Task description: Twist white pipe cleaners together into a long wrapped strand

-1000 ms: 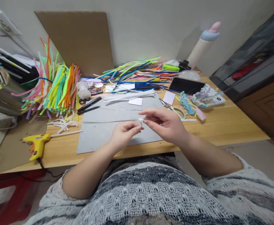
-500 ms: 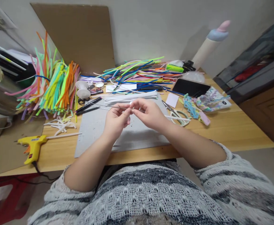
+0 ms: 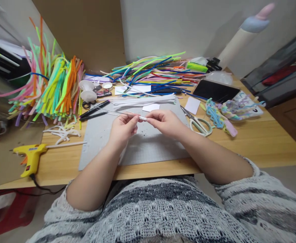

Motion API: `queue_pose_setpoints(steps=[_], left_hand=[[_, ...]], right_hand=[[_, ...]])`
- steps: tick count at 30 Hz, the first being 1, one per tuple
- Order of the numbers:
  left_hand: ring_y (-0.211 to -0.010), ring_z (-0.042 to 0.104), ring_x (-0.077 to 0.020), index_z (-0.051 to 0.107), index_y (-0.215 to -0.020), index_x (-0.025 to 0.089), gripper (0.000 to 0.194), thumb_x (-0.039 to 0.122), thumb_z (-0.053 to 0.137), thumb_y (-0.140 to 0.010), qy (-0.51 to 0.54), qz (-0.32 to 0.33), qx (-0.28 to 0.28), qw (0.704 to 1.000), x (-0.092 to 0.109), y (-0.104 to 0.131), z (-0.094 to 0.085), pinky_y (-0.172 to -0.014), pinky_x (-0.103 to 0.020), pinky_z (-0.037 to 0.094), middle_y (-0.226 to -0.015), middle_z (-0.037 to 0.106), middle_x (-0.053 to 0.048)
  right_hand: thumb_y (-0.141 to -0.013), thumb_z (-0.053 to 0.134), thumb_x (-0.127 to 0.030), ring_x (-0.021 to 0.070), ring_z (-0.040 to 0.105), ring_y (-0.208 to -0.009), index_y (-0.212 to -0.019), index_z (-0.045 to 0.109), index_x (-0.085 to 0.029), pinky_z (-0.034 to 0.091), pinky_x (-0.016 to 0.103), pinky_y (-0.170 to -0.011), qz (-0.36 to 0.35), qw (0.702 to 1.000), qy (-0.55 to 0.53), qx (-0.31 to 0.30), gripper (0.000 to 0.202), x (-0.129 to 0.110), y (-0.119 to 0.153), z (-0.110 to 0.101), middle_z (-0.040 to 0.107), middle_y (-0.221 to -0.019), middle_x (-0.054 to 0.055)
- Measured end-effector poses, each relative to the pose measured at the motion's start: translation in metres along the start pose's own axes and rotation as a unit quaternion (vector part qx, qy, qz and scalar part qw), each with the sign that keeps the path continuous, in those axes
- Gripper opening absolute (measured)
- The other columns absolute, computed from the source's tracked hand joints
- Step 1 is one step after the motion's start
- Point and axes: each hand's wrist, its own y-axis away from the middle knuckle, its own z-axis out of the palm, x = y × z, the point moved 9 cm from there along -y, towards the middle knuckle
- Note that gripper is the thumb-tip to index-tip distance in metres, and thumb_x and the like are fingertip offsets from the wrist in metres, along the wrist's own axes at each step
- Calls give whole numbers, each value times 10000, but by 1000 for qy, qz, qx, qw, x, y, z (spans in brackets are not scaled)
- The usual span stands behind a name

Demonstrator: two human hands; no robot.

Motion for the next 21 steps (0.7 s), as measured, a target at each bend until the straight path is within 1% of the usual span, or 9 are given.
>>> queue_pose_setpoints(steps=[4,8,11,14,16,19,21], left_hand=[[-375,430,-45,594,-714,130,234,338,696,-681,-42,8,-4,999,1,0,-2,-326,-175,248,-617,617,-16],[-360,408,-46,566,-657,146,228,340,680,-691,-59,15,-28,998,2,-2,-1,-320,-177,226,-571,599,-3],[-377,436,-56,594,-693,145,226,352,685,-689,-85,24,-14,996,6,-2,-4,-326,-183,242,-588,613,-10],[-399,460,-64,646,-756,138,217,342,686,-695,-140,53,2,989,14,-1,-5,-354,-190,291,-555,603,-3],[-410,470,-67,661,-755,137,204,330,689,-696,-158,78,2,984,18,1,-4,-371,-194,318,-550,602,-1],[-426,487,-71,663,-745,142,185,318,697,-696,-147,101,-9,984,20,1,-3,-381,-197,335,-584,619,-6],[-406,462,-65,670,-764,148,183,327,675,-727,-144,106,-25,983,19,1,-1,-375,-198,319,-559,603,3]], right_hand=[[-806,539,-295,80,401,-563,-782,657,-116,299,219,-536,1,999,-40,-26,216,-2,1,4,501,-591,-25],[-798,543,-307,77,384,-553,-770,648,-114,295,221,-528,0,997,-60,-40,222,-3,1,8,483,-576,-30],[-799,538,-313,68,344,-514,-772,627,-115,273,217,-497,23,996,-82,-38,219,2,-1,8,435,-545,-49],[-809,528,-322,64,318,-493,-776,600,-122,261,214,-483,34,992,-104,-56,215,5,-1,12,404,-540,-61],[-825,521,-338,66,330,-505,-803,604,-126,266,214,-494,18,994,-85,-63,228,3,1,13,422,-563,-54],[-853,507,-362,80,391,-562,-863,635,-141,289,222,-540,-25,999,-10,-38,256,-4,4,8,512,-652,-22],[-868,497,-360,92,435,-606,-876,651,-150,310,228,-572,-43,998,18,-29,260,-9,6,7,567,-714,0]])
